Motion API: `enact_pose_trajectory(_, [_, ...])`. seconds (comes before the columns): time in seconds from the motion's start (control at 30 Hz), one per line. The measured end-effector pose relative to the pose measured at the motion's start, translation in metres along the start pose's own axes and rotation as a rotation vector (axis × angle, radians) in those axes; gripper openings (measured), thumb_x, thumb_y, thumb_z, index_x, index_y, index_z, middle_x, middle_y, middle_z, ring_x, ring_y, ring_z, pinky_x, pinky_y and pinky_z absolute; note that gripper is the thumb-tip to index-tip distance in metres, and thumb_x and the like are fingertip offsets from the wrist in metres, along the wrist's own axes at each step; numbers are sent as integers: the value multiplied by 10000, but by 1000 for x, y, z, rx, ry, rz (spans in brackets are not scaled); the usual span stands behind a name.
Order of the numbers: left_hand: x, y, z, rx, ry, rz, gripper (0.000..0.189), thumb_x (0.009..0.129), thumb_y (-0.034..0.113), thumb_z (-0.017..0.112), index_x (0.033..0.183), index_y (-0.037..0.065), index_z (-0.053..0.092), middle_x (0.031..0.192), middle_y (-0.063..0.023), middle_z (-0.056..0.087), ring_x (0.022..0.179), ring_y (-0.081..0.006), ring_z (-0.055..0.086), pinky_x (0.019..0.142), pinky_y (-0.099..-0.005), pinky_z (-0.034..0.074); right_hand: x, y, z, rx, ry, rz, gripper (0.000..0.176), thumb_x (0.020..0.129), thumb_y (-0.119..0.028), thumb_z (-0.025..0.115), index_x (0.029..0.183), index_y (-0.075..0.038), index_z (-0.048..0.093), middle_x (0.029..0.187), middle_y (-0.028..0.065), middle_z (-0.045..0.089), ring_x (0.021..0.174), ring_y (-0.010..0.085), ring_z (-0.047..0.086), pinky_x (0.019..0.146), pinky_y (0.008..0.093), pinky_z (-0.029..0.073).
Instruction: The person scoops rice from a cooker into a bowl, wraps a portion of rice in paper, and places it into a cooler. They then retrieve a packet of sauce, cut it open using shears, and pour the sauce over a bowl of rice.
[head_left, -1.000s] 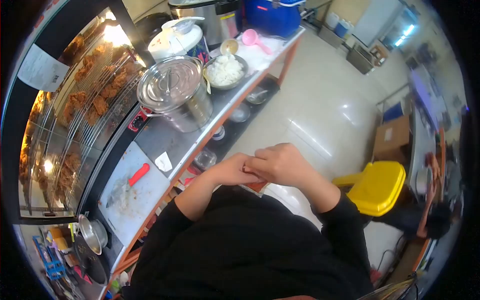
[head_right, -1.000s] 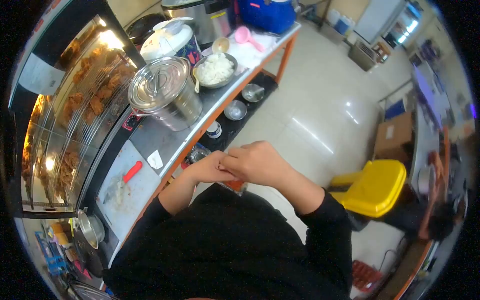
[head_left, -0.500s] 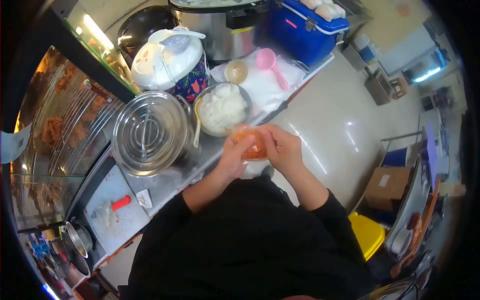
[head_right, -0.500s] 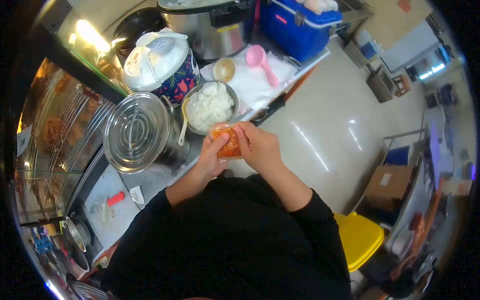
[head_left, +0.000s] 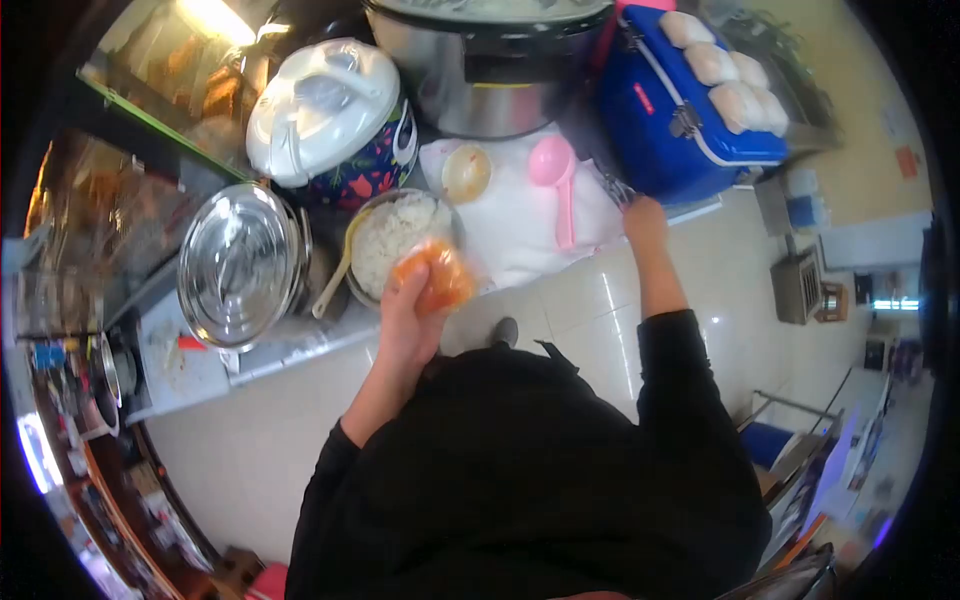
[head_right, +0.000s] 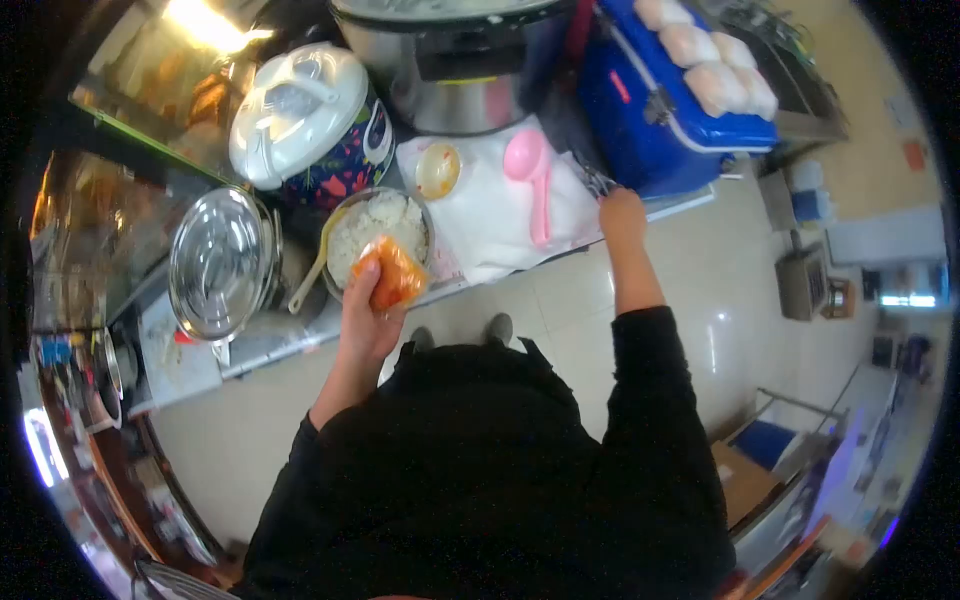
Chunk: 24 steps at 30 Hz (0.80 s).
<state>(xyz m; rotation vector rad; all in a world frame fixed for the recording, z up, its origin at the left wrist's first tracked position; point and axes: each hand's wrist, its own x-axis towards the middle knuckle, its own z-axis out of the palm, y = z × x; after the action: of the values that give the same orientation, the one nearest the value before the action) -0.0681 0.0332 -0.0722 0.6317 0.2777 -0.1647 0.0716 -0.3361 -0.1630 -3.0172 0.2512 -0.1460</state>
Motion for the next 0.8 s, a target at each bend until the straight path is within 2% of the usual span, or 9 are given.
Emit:
enact_pose_trajectory(0.07, [6,-11,15,8,69,46,371,910,242,533,1225,61,458,1146,-60,549,1064,-190,537,930,-379,435,7,11,10,-77,-108,-79,292,794,-232,585,858,50,625,851,248,634,834,389,620,737,441,500])
enact_pose_trajectory(0.17, [13,-24,31,3,57,112,364,911,251,533,1214,63,460,1131,-57,552,1049,-187,543,919,-375,444,15,19,13,-2,-180,-38,338,764,-258,612,868,63,628,897,265,625,890,384,613,781,438,492])
enact_pose_trajectory(0.3, [23,-33,46,-87,79,86,330,922,268,513,1174,60,473,1093,-42,560,998,-169,557,876,-364,470,23,30,6,53,-263,17,367,692,-282,644,864,42,636,903,262,625,884,398,604,786,446,483])
enact_pose_trajectory(0.4, [26,-36,59,-75,12,101,309,928,270,501,1153,59,479,1073,-43,562,983,-161,560,869,-357,473,21,40,-10,106,-305,-53,406,663,-303,657,877,41,635,908,259,624,868,396,605,766,445,480])
enact_pose_trajectory(0.5, [31,-40,71,-20,-38,147,301,935,275,491,1145,60,478,1062,-43,561,982,-154,559,873,-343,470,14,45,-38,145,-429,-64,378,655,-261,676,862,51,630,883,256,627,836,381,611,728,420,482])
enact_pose_trajectory(0.6, [36,-44,82,33,21,229,302,940,287,482,1149,69,473,1076,-48,554,988,-154,556,881,-338,468,-13,47,-61,464,-249,10,395,654,-234,702,923,41,618,820,212,636,741,339,623,660,392,480])
enact_pose_trajectory(0.7, [40,-43,92,8,-3,294,320,943,306,476,1167,78,458,1106,-50,541,1016,-157,546,905,-349,458,-51,13,-108,876,-198,11,454,671,-234,729,1006,29,573,798,149,618,702,268,594,647,336,458])
enact_pose_trajectory(0.77, [45,-45,88,-35,-32,264,333,943,316,471,1182,85,448,1127,-48,533,1037,-164,537,922,-362,448,-78,-2,-137,1002,-339,-241,600,644,-246,772,1108,16,496,847,114,584,756,222,555,681,329,434])
enact_pose_trajectory(0.8, [46,-46,87,-57,-46,249,340,943,321,469,1190,88,443,1138,-47,529,1047,-168,533,931,-368,443,-88,-14,-154,952,-386,-309,621,624,-250,786,1101,11,486,862,121,574,774,236,550,689,334,429])
